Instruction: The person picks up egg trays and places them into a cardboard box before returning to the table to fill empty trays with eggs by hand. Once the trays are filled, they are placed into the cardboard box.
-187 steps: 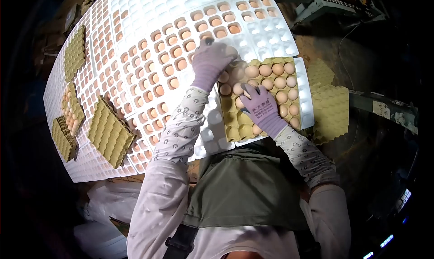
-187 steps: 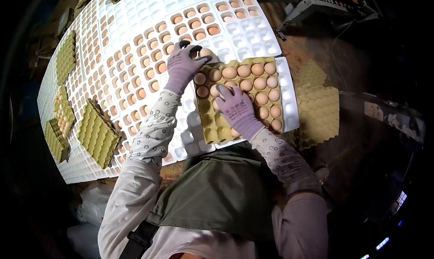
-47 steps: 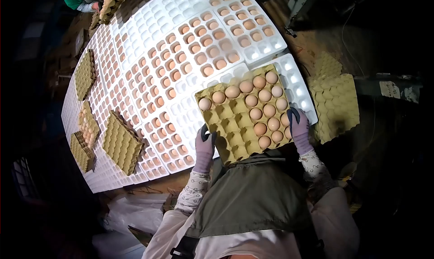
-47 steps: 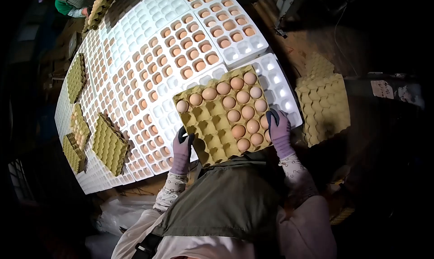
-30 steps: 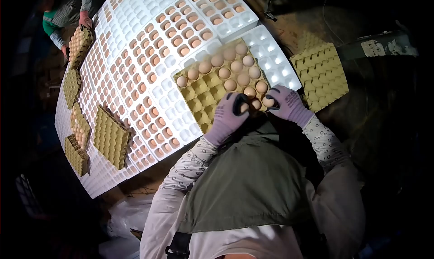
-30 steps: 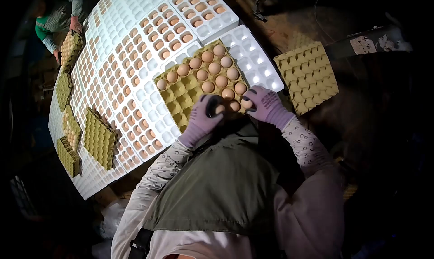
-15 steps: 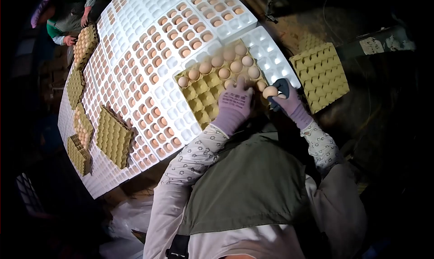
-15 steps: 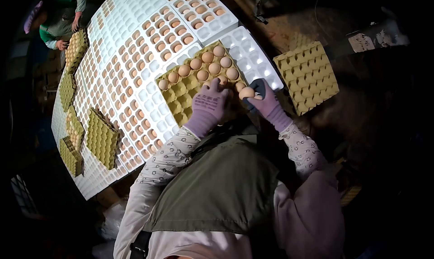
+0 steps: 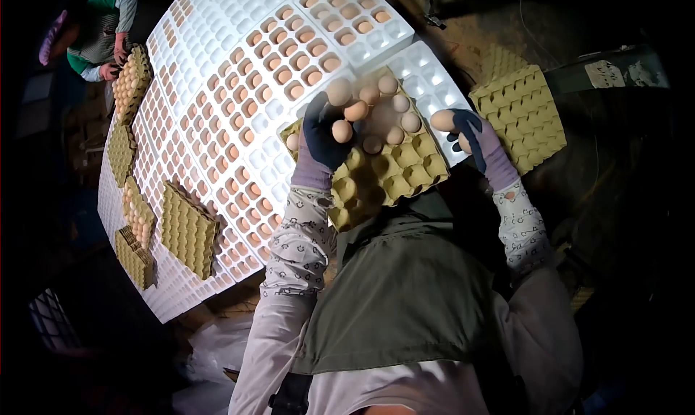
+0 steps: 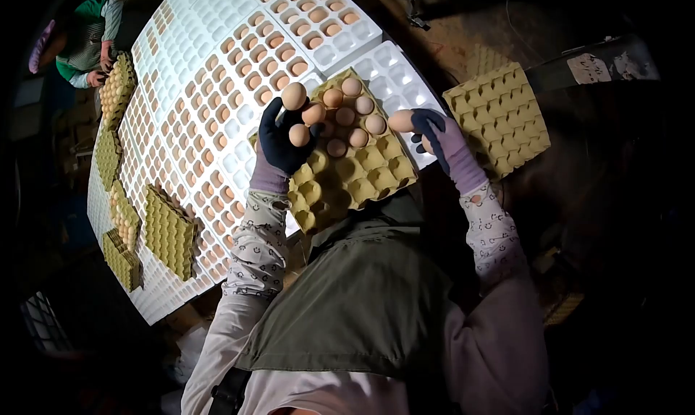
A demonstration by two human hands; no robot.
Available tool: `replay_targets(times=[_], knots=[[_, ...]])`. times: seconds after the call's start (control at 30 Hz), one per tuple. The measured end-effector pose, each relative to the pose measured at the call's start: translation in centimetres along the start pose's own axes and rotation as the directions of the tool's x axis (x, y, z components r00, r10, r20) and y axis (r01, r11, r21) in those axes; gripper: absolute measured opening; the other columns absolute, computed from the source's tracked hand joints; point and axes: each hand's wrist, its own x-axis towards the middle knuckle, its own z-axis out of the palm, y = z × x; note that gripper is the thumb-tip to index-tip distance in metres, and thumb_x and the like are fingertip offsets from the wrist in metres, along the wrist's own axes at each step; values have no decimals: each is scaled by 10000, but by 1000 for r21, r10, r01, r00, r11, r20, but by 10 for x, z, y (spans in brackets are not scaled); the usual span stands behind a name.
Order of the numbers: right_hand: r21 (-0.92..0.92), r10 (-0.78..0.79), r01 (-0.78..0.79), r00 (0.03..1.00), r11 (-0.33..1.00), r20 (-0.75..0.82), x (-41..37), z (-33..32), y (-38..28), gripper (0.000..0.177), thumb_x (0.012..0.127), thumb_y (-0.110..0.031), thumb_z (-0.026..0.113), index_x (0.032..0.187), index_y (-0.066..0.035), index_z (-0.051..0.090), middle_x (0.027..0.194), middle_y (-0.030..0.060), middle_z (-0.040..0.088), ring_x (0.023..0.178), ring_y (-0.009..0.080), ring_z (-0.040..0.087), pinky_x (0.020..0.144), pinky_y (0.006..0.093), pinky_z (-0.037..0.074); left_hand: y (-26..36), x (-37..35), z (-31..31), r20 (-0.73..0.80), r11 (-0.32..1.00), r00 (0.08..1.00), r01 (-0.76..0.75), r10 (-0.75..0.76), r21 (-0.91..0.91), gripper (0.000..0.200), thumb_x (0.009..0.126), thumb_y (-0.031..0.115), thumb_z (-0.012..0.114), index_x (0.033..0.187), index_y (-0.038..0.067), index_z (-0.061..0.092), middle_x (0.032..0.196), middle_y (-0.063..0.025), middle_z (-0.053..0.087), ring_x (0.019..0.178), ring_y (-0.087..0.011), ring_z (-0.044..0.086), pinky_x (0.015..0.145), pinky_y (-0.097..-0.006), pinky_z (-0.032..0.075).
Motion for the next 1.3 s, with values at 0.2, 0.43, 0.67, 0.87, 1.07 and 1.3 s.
replay_targets(times=[0.2,0.43,0.67,0.87,1.07,1.3], knots=[[151,-57,85,982,985,-182,51,8,-37,491,956,-393,702,1235,3,615,1033,101,678,812,178,673,669,290,546,29,87,-3,-305,888,849,460,-432,23,325,952,246,686,1235,86,690,1086,-26,694,782,-155,651,690,-228,520],[-969,-553,79,831,233,-66,190,87,-76,447,873,-437,722,1253,-208,661,1350,158,490,1113,366,606,957,471,525,36,171,30,-192,34,977,195,-89,980,368,810,360,743,1130,179,744,1340,-93,548,1189,-337,560,969,-438,524],[-974,-378,-7,921,228,-95,255,77,-60,517,947,-464,596,1428,-290,516,1365,150,507,1132,316,647,890,485,551,18,113,-59,-412,563,897,260,160,784,384,887,140,627,1264,109,695,1152,-107,672,915,-211,690,830,-338,555],[-673,-519,366,854,643,-31,232,129,-80,503,818,-313,798,1264,-128,658,1140,116,678,1010,255,683,878,388,557,18,74,-65,-328,420,941,330,-79,845,875,798,241,761,1570,185,354,1161,-47,722,904,-233,715,807,-379,565],[-760,-331,604,787,241,521,201,197,-41,322,940,-234,591,1234,-114,646,1228,81,653,1133,274,612,992,441,476,10,73,-68,-393,472,919,358,-28,805,709,828,206,704,1491,169,454,1243,-128,630,1032,-275,660,882,-391,549],[-788,-544,612,642,-59,540,174,191,-34,424,971,-311,587,1350,-123,601,1415,128,551,1304,338,498,1090,531,382,-22,25,-92,-309,685,941,135,137,716,616,867,79,576,1471,87,457,1486,-197,478,1362,-353,478,1131,-430,394]])
